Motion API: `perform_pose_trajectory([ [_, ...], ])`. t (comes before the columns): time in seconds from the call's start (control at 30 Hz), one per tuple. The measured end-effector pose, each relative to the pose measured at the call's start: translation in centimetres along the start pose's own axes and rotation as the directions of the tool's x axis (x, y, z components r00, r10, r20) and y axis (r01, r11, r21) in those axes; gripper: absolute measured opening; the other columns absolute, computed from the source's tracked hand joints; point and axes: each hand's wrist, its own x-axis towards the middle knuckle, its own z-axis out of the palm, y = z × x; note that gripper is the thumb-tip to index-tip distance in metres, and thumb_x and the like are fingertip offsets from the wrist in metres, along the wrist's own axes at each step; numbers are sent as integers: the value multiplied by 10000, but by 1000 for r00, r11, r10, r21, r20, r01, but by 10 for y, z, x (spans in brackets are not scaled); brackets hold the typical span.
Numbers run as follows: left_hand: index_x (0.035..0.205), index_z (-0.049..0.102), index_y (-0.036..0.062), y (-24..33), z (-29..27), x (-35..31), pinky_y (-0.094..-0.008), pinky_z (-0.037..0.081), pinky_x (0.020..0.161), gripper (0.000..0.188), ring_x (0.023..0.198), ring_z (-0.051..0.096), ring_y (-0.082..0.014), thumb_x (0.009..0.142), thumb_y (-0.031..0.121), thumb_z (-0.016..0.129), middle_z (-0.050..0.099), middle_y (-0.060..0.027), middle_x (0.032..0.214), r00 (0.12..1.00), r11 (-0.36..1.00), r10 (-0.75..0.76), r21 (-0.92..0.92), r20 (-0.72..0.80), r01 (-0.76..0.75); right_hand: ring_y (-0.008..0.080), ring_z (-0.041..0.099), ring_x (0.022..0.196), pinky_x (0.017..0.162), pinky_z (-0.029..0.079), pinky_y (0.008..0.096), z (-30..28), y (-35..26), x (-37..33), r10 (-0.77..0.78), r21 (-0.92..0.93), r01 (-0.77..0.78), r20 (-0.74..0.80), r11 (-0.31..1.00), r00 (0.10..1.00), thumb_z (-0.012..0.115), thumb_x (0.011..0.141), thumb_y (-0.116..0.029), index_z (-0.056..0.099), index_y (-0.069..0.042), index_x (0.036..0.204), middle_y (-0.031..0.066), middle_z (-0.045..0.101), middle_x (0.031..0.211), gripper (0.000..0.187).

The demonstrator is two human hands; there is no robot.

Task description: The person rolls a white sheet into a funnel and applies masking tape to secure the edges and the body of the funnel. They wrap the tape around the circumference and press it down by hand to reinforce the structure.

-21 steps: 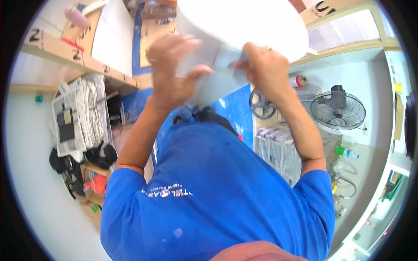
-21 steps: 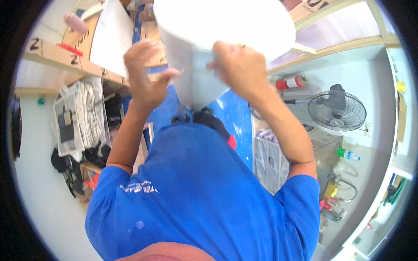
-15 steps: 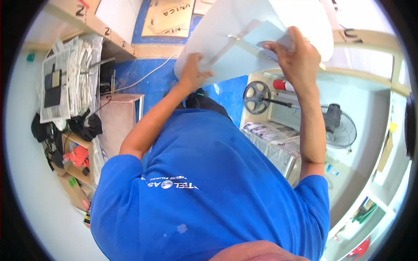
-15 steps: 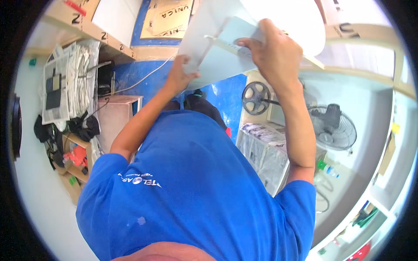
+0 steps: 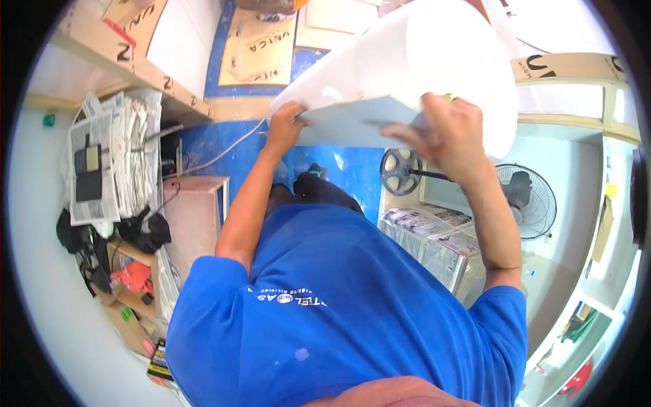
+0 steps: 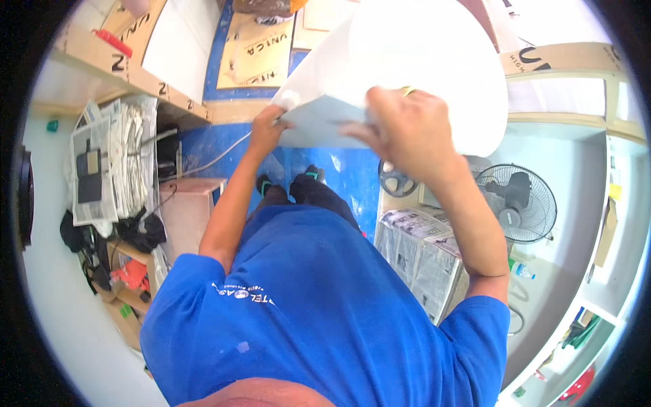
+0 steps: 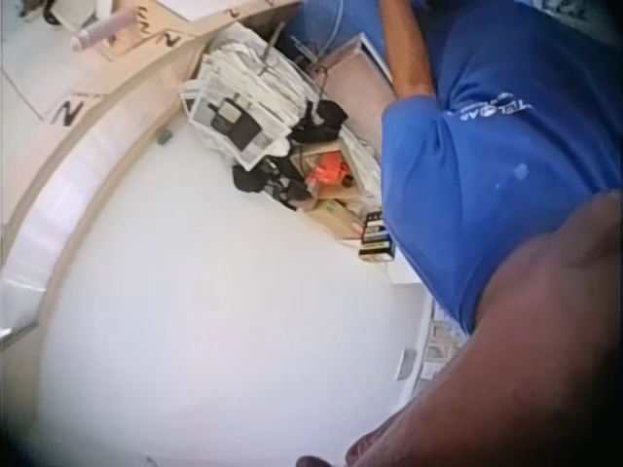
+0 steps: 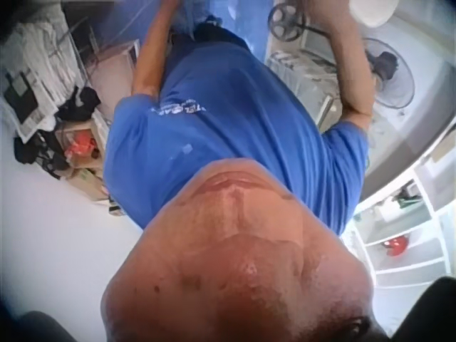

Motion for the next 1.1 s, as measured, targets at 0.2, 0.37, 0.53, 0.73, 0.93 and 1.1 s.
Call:
perform_pose_trajectory([
  [0.2,899,673,24,-47,-1,12,-387,523,830,185,905,661,-296,775,58,805,692,-127,896,966,886,-213,-389,143,253,273,590,491,541,474,364,13,-15,16,-55,-46,51,-86,998,995,859,793,-454,526,-84,762,66,569,562,498],
  [0.37,1084,639,35,-12,11,30,-429,501,877,444,955,604,-302,725,150,871,610,-151,1089,951,965,-235,70,-203,254,318,700,647,585,533,417,8,-13,31,225,-63,-234,-125,970,966,799,827,-408,575,-80,814,107,686,695,398],
  [0.53,1417,467,21,53,7,34,-479,424,1017,907,1156,526,-328,688,296,932,503,-177,1298,994,993,-94,70,-63,99,329,693,652,608,540,431,5,-3,10,299,-6,-306,-196,952,934,820,802,-405,608,-90,808,111,659,667,380],
  [0.73,1580,243,39,184,-32,97,-591,258,1197,1256,1498,261,-444,680,630,890,293,-238,1592,818,799,575,211,7,-563,366,743,775,676,577,494,-14,-4,-14,275,5,-275,10,961,961,770,792,-391,738,-91,865,168,733,776,310],
  [0.93,1152,608,15,276,-88,135,-608,276,1191,600,1297,527,-409,796,428,858,644,-148,1159,482,356,729,332,486,-874,340,739,723,602,571,480,-3,-24,-28,237,-48,-245,-126,968,963,751,775,-359,718,-84,817,133,729,719,280],
  [1.1,1103,656,63,323,-81,143,-513,461,884,422,1031,631,-424,725,106,838,678,-189,1031,531,495,291,349,796,-795,330,742,751,628,567,489,-11,-34,-49,247,-76,-259,-136,963,959,725,805,-382,726,-104,841,106,739,733,280],
])
